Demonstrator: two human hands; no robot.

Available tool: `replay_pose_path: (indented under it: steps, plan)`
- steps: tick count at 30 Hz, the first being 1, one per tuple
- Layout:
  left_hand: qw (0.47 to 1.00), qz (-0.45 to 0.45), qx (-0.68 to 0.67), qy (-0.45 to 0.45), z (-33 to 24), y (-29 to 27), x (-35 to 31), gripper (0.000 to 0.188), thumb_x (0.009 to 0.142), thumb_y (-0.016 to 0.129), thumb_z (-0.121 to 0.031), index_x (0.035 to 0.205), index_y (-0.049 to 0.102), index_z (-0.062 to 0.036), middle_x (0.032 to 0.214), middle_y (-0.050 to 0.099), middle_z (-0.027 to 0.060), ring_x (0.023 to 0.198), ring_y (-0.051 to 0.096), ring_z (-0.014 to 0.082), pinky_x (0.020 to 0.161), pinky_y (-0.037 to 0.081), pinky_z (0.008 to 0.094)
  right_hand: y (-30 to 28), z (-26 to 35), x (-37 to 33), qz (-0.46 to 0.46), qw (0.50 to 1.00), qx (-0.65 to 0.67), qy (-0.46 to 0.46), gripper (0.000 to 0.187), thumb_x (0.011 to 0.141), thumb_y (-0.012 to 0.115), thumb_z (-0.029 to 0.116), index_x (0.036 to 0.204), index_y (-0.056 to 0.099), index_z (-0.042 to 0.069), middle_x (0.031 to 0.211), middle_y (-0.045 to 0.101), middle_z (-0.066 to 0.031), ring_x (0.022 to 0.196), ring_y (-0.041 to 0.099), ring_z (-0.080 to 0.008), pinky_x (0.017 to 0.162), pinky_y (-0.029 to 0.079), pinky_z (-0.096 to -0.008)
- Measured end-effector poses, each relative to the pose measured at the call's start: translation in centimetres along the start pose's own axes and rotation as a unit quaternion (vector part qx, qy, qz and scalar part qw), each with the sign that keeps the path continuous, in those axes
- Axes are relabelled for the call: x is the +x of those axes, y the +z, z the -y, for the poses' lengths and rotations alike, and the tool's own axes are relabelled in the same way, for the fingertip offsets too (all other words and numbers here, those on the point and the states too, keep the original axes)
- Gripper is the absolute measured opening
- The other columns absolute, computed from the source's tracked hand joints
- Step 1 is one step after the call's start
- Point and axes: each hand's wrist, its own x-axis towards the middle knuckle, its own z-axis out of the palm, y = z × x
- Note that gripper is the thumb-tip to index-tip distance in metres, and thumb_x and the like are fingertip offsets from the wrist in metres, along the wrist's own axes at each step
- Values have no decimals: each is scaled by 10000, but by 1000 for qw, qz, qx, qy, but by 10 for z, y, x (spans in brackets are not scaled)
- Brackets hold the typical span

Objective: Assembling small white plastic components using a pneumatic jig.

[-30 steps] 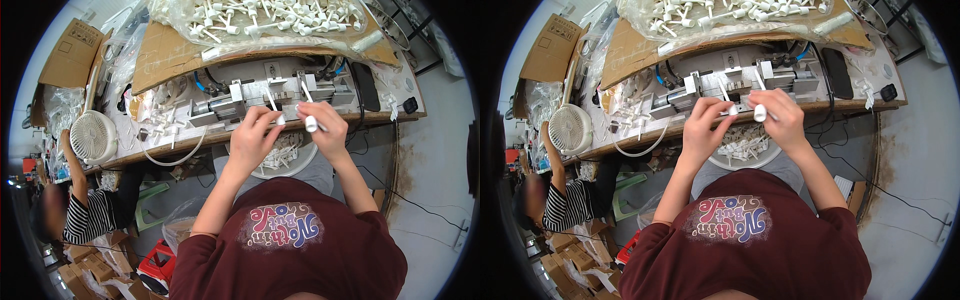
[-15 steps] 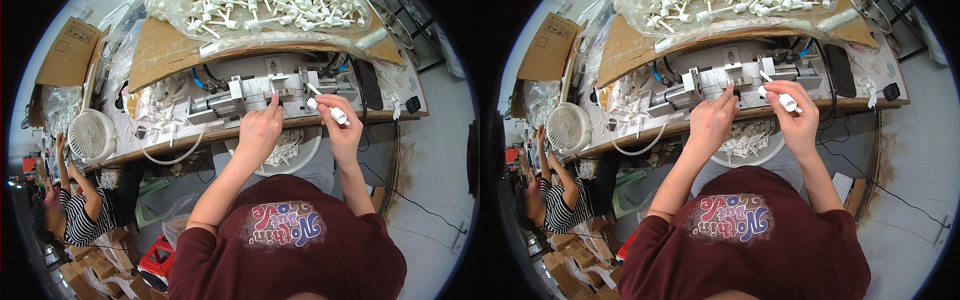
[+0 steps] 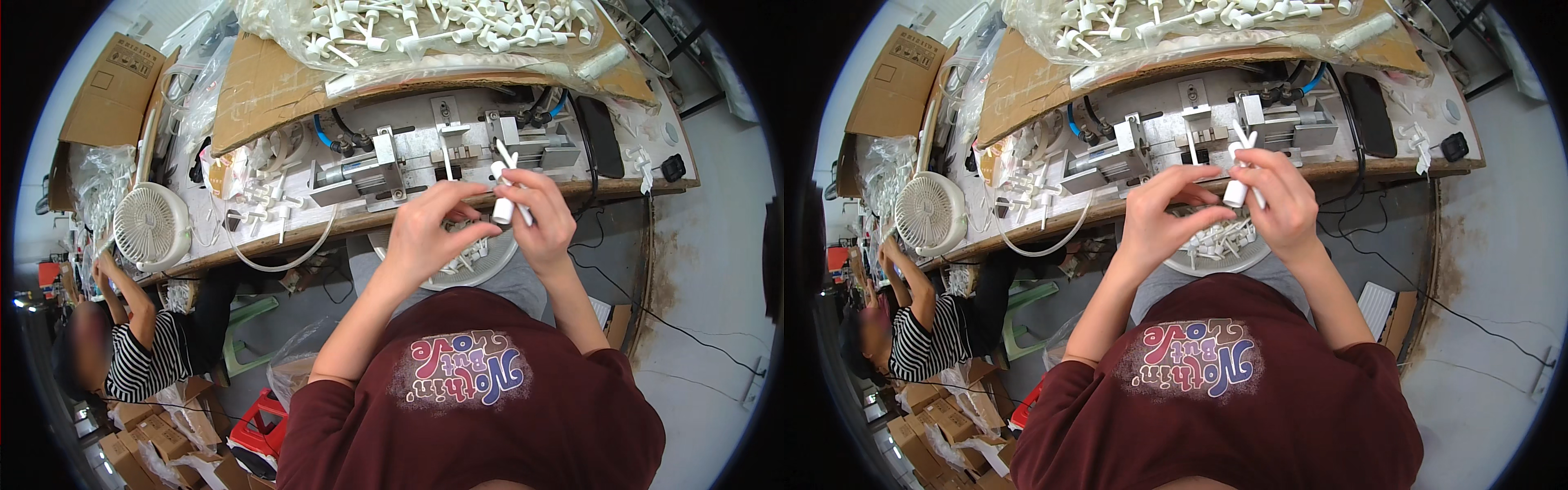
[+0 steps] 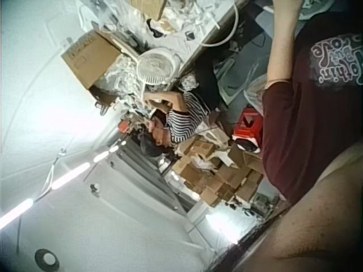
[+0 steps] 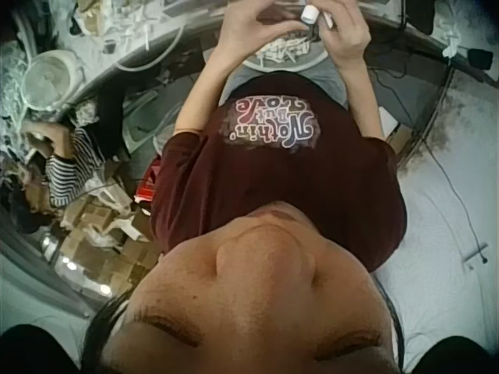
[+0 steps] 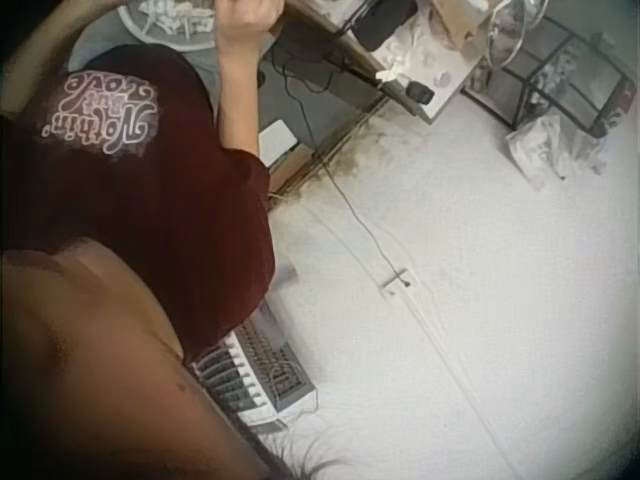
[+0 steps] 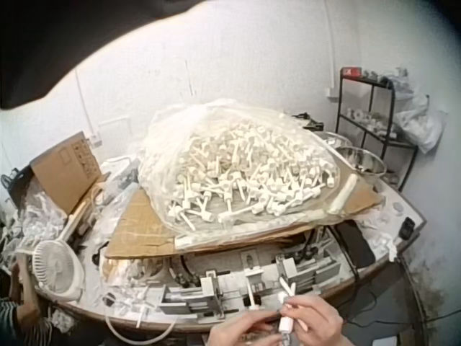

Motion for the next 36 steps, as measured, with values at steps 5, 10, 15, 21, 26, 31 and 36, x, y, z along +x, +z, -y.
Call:
replay_pose_path:
  steps: [5, 10, 15, 21, 26, 31, 36]
  plan:
    - [994, -44, -103, -7, -10, 6, -7, 299, 752, 810, -59, 1012, 673, -3, 915, 665, 83, 772, 702, 166, 692, 593, 281, 6, 4, 2, 35, 999, 9, -32, 354, 714, 644, -118, 1051, 686, -16, 1064, 671, -155, 840, 670, -301, 707, 552, -348]
    - [997, -70, -37, -16, -5, 5, -10, 286, 753, 802, -56, 1006, 677, -15, 911, 645, 70, 732, 683, 138, 645, 569, 272, 12, 10, 1, 19, 995, 25, 98, 259, 791, 656, -82, 1033, 696, 1, 1020, 688, -126, 840, 686, -249, 681, 551, -309]
    - [968, -87, 221, 80, 27, 9, -12, 275, 744, 779, -77, 1006, 707, -36, 1041, 674, 67, 725, 670, 177, 659, 555, 295, 8, 7, -3, -22, 936, 175, 306, 159, 855, 697, -6, 1014, 694, -3, 923, 690, -79, 686, 654, -112, 592, 524, -233]
    - [925, -45, 363, 102, 45, 12, -7, 273, 720, 772, -117, 985, 729, -71, 1138, 705, 51, 715, 677, 198, 618, 516, 314, -2, 5, 1, 0, 848, 310, 430, 218, 822, 747, -14, 1019, 653, -15, 753, 660, -17, 534, 521, -9, 458, 384, -161]
    - [925, -11, 370, 82, 37, 9, 5, 257, 724, 763, -127, 973, 732, -71, 1125, 709, 46, 666, 672, 198, 600, 509, 305, -4, 2, 2, 21, 809, 370, 457, 227, 806, 755, -31, 1003, 643, -24, 709, 648, -17, 487, 491, -9, 424, 356, -169]
    - [927, -21, 365, 80, 38, 9, 4, 242, 723, 757, -118, 961, 733, -75, 1111, 713, 34, 623, 655, 206, 596, 510, 303, -3, 1, 1, 23, 777, 404, 483, 177, 807, 757, -25, 927, 629, -1, 686, 637, -14, 459, 478, -12, 405, 331, -172]
    - [929, -26, 361, 76, 39, 9, 2, 249, 723, 758, -121, 968, 729, -81, 1115, 711, 26, 629, 657, 212, 591, 514, 300, -2, -2, -5, 16, 771, 406, 491, 151, 826, 757, 16, 853, 610, 31, 663, 624, 3, 430, 457, -9, 386, 297, -168]
